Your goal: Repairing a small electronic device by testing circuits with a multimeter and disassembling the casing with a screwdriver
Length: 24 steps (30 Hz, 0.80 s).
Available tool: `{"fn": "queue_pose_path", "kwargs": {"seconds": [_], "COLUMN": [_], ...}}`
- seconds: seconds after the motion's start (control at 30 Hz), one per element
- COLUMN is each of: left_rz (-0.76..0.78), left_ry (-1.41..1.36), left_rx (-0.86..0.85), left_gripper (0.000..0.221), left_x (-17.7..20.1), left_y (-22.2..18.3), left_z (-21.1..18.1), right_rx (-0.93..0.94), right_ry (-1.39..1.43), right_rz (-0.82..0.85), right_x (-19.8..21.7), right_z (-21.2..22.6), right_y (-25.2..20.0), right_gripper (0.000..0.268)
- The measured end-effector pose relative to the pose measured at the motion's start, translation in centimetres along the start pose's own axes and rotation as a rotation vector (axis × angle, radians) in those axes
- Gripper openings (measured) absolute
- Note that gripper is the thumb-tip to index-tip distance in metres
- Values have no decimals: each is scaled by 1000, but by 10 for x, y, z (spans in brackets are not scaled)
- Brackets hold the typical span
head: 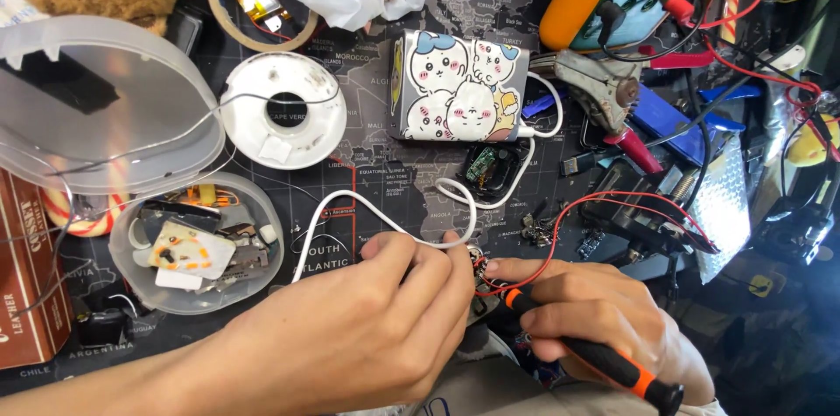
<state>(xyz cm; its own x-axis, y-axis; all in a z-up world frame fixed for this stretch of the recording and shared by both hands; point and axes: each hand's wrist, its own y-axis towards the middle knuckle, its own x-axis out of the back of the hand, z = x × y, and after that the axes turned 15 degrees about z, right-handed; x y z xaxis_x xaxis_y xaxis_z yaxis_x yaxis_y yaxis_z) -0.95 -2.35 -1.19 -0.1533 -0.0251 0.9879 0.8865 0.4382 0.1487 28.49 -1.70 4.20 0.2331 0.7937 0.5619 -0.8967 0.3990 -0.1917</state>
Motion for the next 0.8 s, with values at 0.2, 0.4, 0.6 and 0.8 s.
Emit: {"fn": "queue_pose_path", "kwargs": {"seconds": [0.2,0.4,0.6,0.8], "left_rz": [4,21,24,40], "left_ry": [34,63,68,64], "left_rx": [-11,-21,-21,-43], "left_gripper": [32,33,31,33], "left_x": [0,2,5,8], "left_y": [1,2,4,8], "left_z": [-2,-4,-3,-2], "right_rx": [-23,12,62,152], "right_ry": [41,38,34,21], "right_rz": [-10,-37,-29,-30], "right_x": [0,-2,-1,4], "right_z": [2,1,-1,-2], "right_y": [-2,0,2,10], "right_gripper": [14,17,16,14]}}
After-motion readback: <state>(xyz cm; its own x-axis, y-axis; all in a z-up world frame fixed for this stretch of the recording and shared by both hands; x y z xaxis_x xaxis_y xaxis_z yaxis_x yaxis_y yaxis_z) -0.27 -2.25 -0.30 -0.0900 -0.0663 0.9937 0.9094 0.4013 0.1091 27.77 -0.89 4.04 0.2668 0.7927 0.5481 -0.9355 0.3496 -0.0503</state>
